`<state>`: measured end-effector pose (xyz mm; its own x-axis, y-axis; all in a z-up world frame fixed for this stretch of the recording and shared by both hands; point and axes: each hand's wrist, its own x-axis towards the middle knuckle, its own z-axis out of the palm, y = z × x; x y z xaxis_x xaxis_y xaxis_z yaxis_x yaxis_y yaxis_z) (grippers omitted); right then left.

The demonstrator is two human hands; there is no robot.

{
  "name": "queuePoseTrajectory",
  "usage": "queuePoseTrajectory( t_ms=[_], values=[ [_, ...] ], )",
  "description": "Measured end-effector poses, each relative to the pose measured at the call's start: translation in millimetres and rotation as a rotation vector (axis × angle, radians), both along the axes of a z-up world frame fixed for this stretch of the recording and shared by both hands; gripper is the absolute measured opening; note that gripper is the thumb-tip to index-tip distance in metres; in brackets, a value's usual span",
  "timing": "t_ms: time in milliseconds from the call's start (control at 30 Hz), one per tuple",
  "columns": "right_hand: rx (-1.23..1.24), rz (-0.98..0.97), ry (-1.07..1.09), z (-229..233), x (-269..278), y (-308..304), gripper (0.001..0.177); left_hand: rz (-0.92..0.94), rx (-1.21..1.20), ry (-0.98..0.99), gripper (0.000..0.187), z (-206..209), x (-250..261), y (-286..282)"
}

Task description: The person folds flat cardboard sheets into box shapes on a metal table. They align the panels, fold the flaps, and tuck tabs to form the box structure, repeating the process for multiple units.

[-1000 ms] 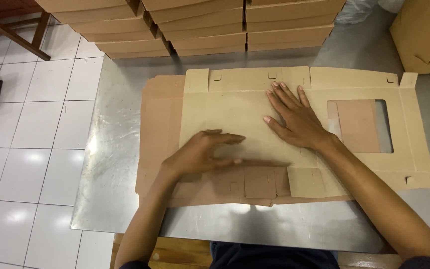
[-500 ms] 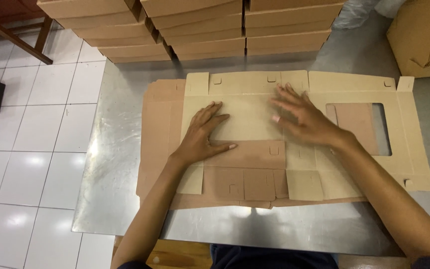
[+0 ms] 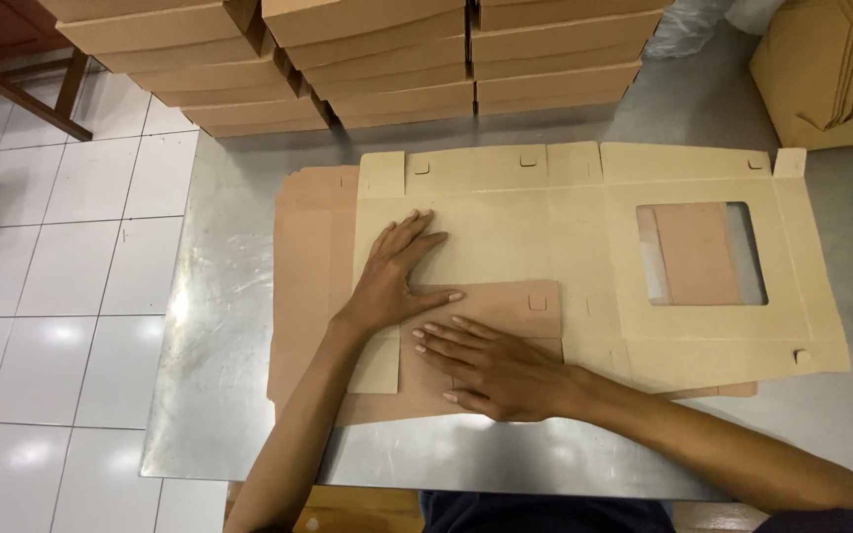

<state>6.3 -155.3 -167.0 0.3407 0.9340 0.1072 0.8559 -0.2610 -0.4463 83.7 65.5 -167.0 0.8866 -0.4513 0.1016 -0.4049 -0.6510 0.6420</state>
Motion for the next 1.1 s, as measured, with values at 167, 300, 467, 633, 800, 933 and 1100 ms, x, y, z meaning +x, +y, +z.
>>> queuePoseTrajectory(
  t_ms=[167, 300, 467, 633, 800, 933, 1100],
  values=[
    [-0.024, -0.038, 0.027, 4.3, -3.8, -11.9, 0.057, 0.003, 0.006, -0.011, 0.080, 0.9, -1.5, 1.2],
    [-0.082, -0.108, 0.114, 14.4, -12.1, -40.2, 0.056, -0.001, 0.013, -0.003, 0.081, -1.1, -0.1, 1.5],
    [-0.188, -0.194, 0.127, 16.0, -22.3, -84.0, 0.056, -0.011, 0.006, -0.001, 0.079, 6.5, -3.0, -2.2],
    [-0.166, -0.267, 0.037, 21.2, -20.3, -115.5, 0.049, -0.009, 0.003, -0.029, 0.074, 6.1, -3.6, -2.1],
    [-0.020, -0.303, -0.065, 21.5, -8.7, -135.1, 0.037, -0.009, -0.005, -0.035, 0.073, 4.5, -3.4, -1.8],
    [0.054, -0.272, -0.089, 19.4, -13.4, -134.5, 0.040, -0.010, -0.003, -0.024, 0.074, 5.6, -3.2, -3.0],
    [0.079, -0.209, -0.096, 22.8, -9.5, -115.8, 0.048, -0.006, 0.008, -0.008, 0.075, 7.3, -6.2, -2.7]
  ],
)
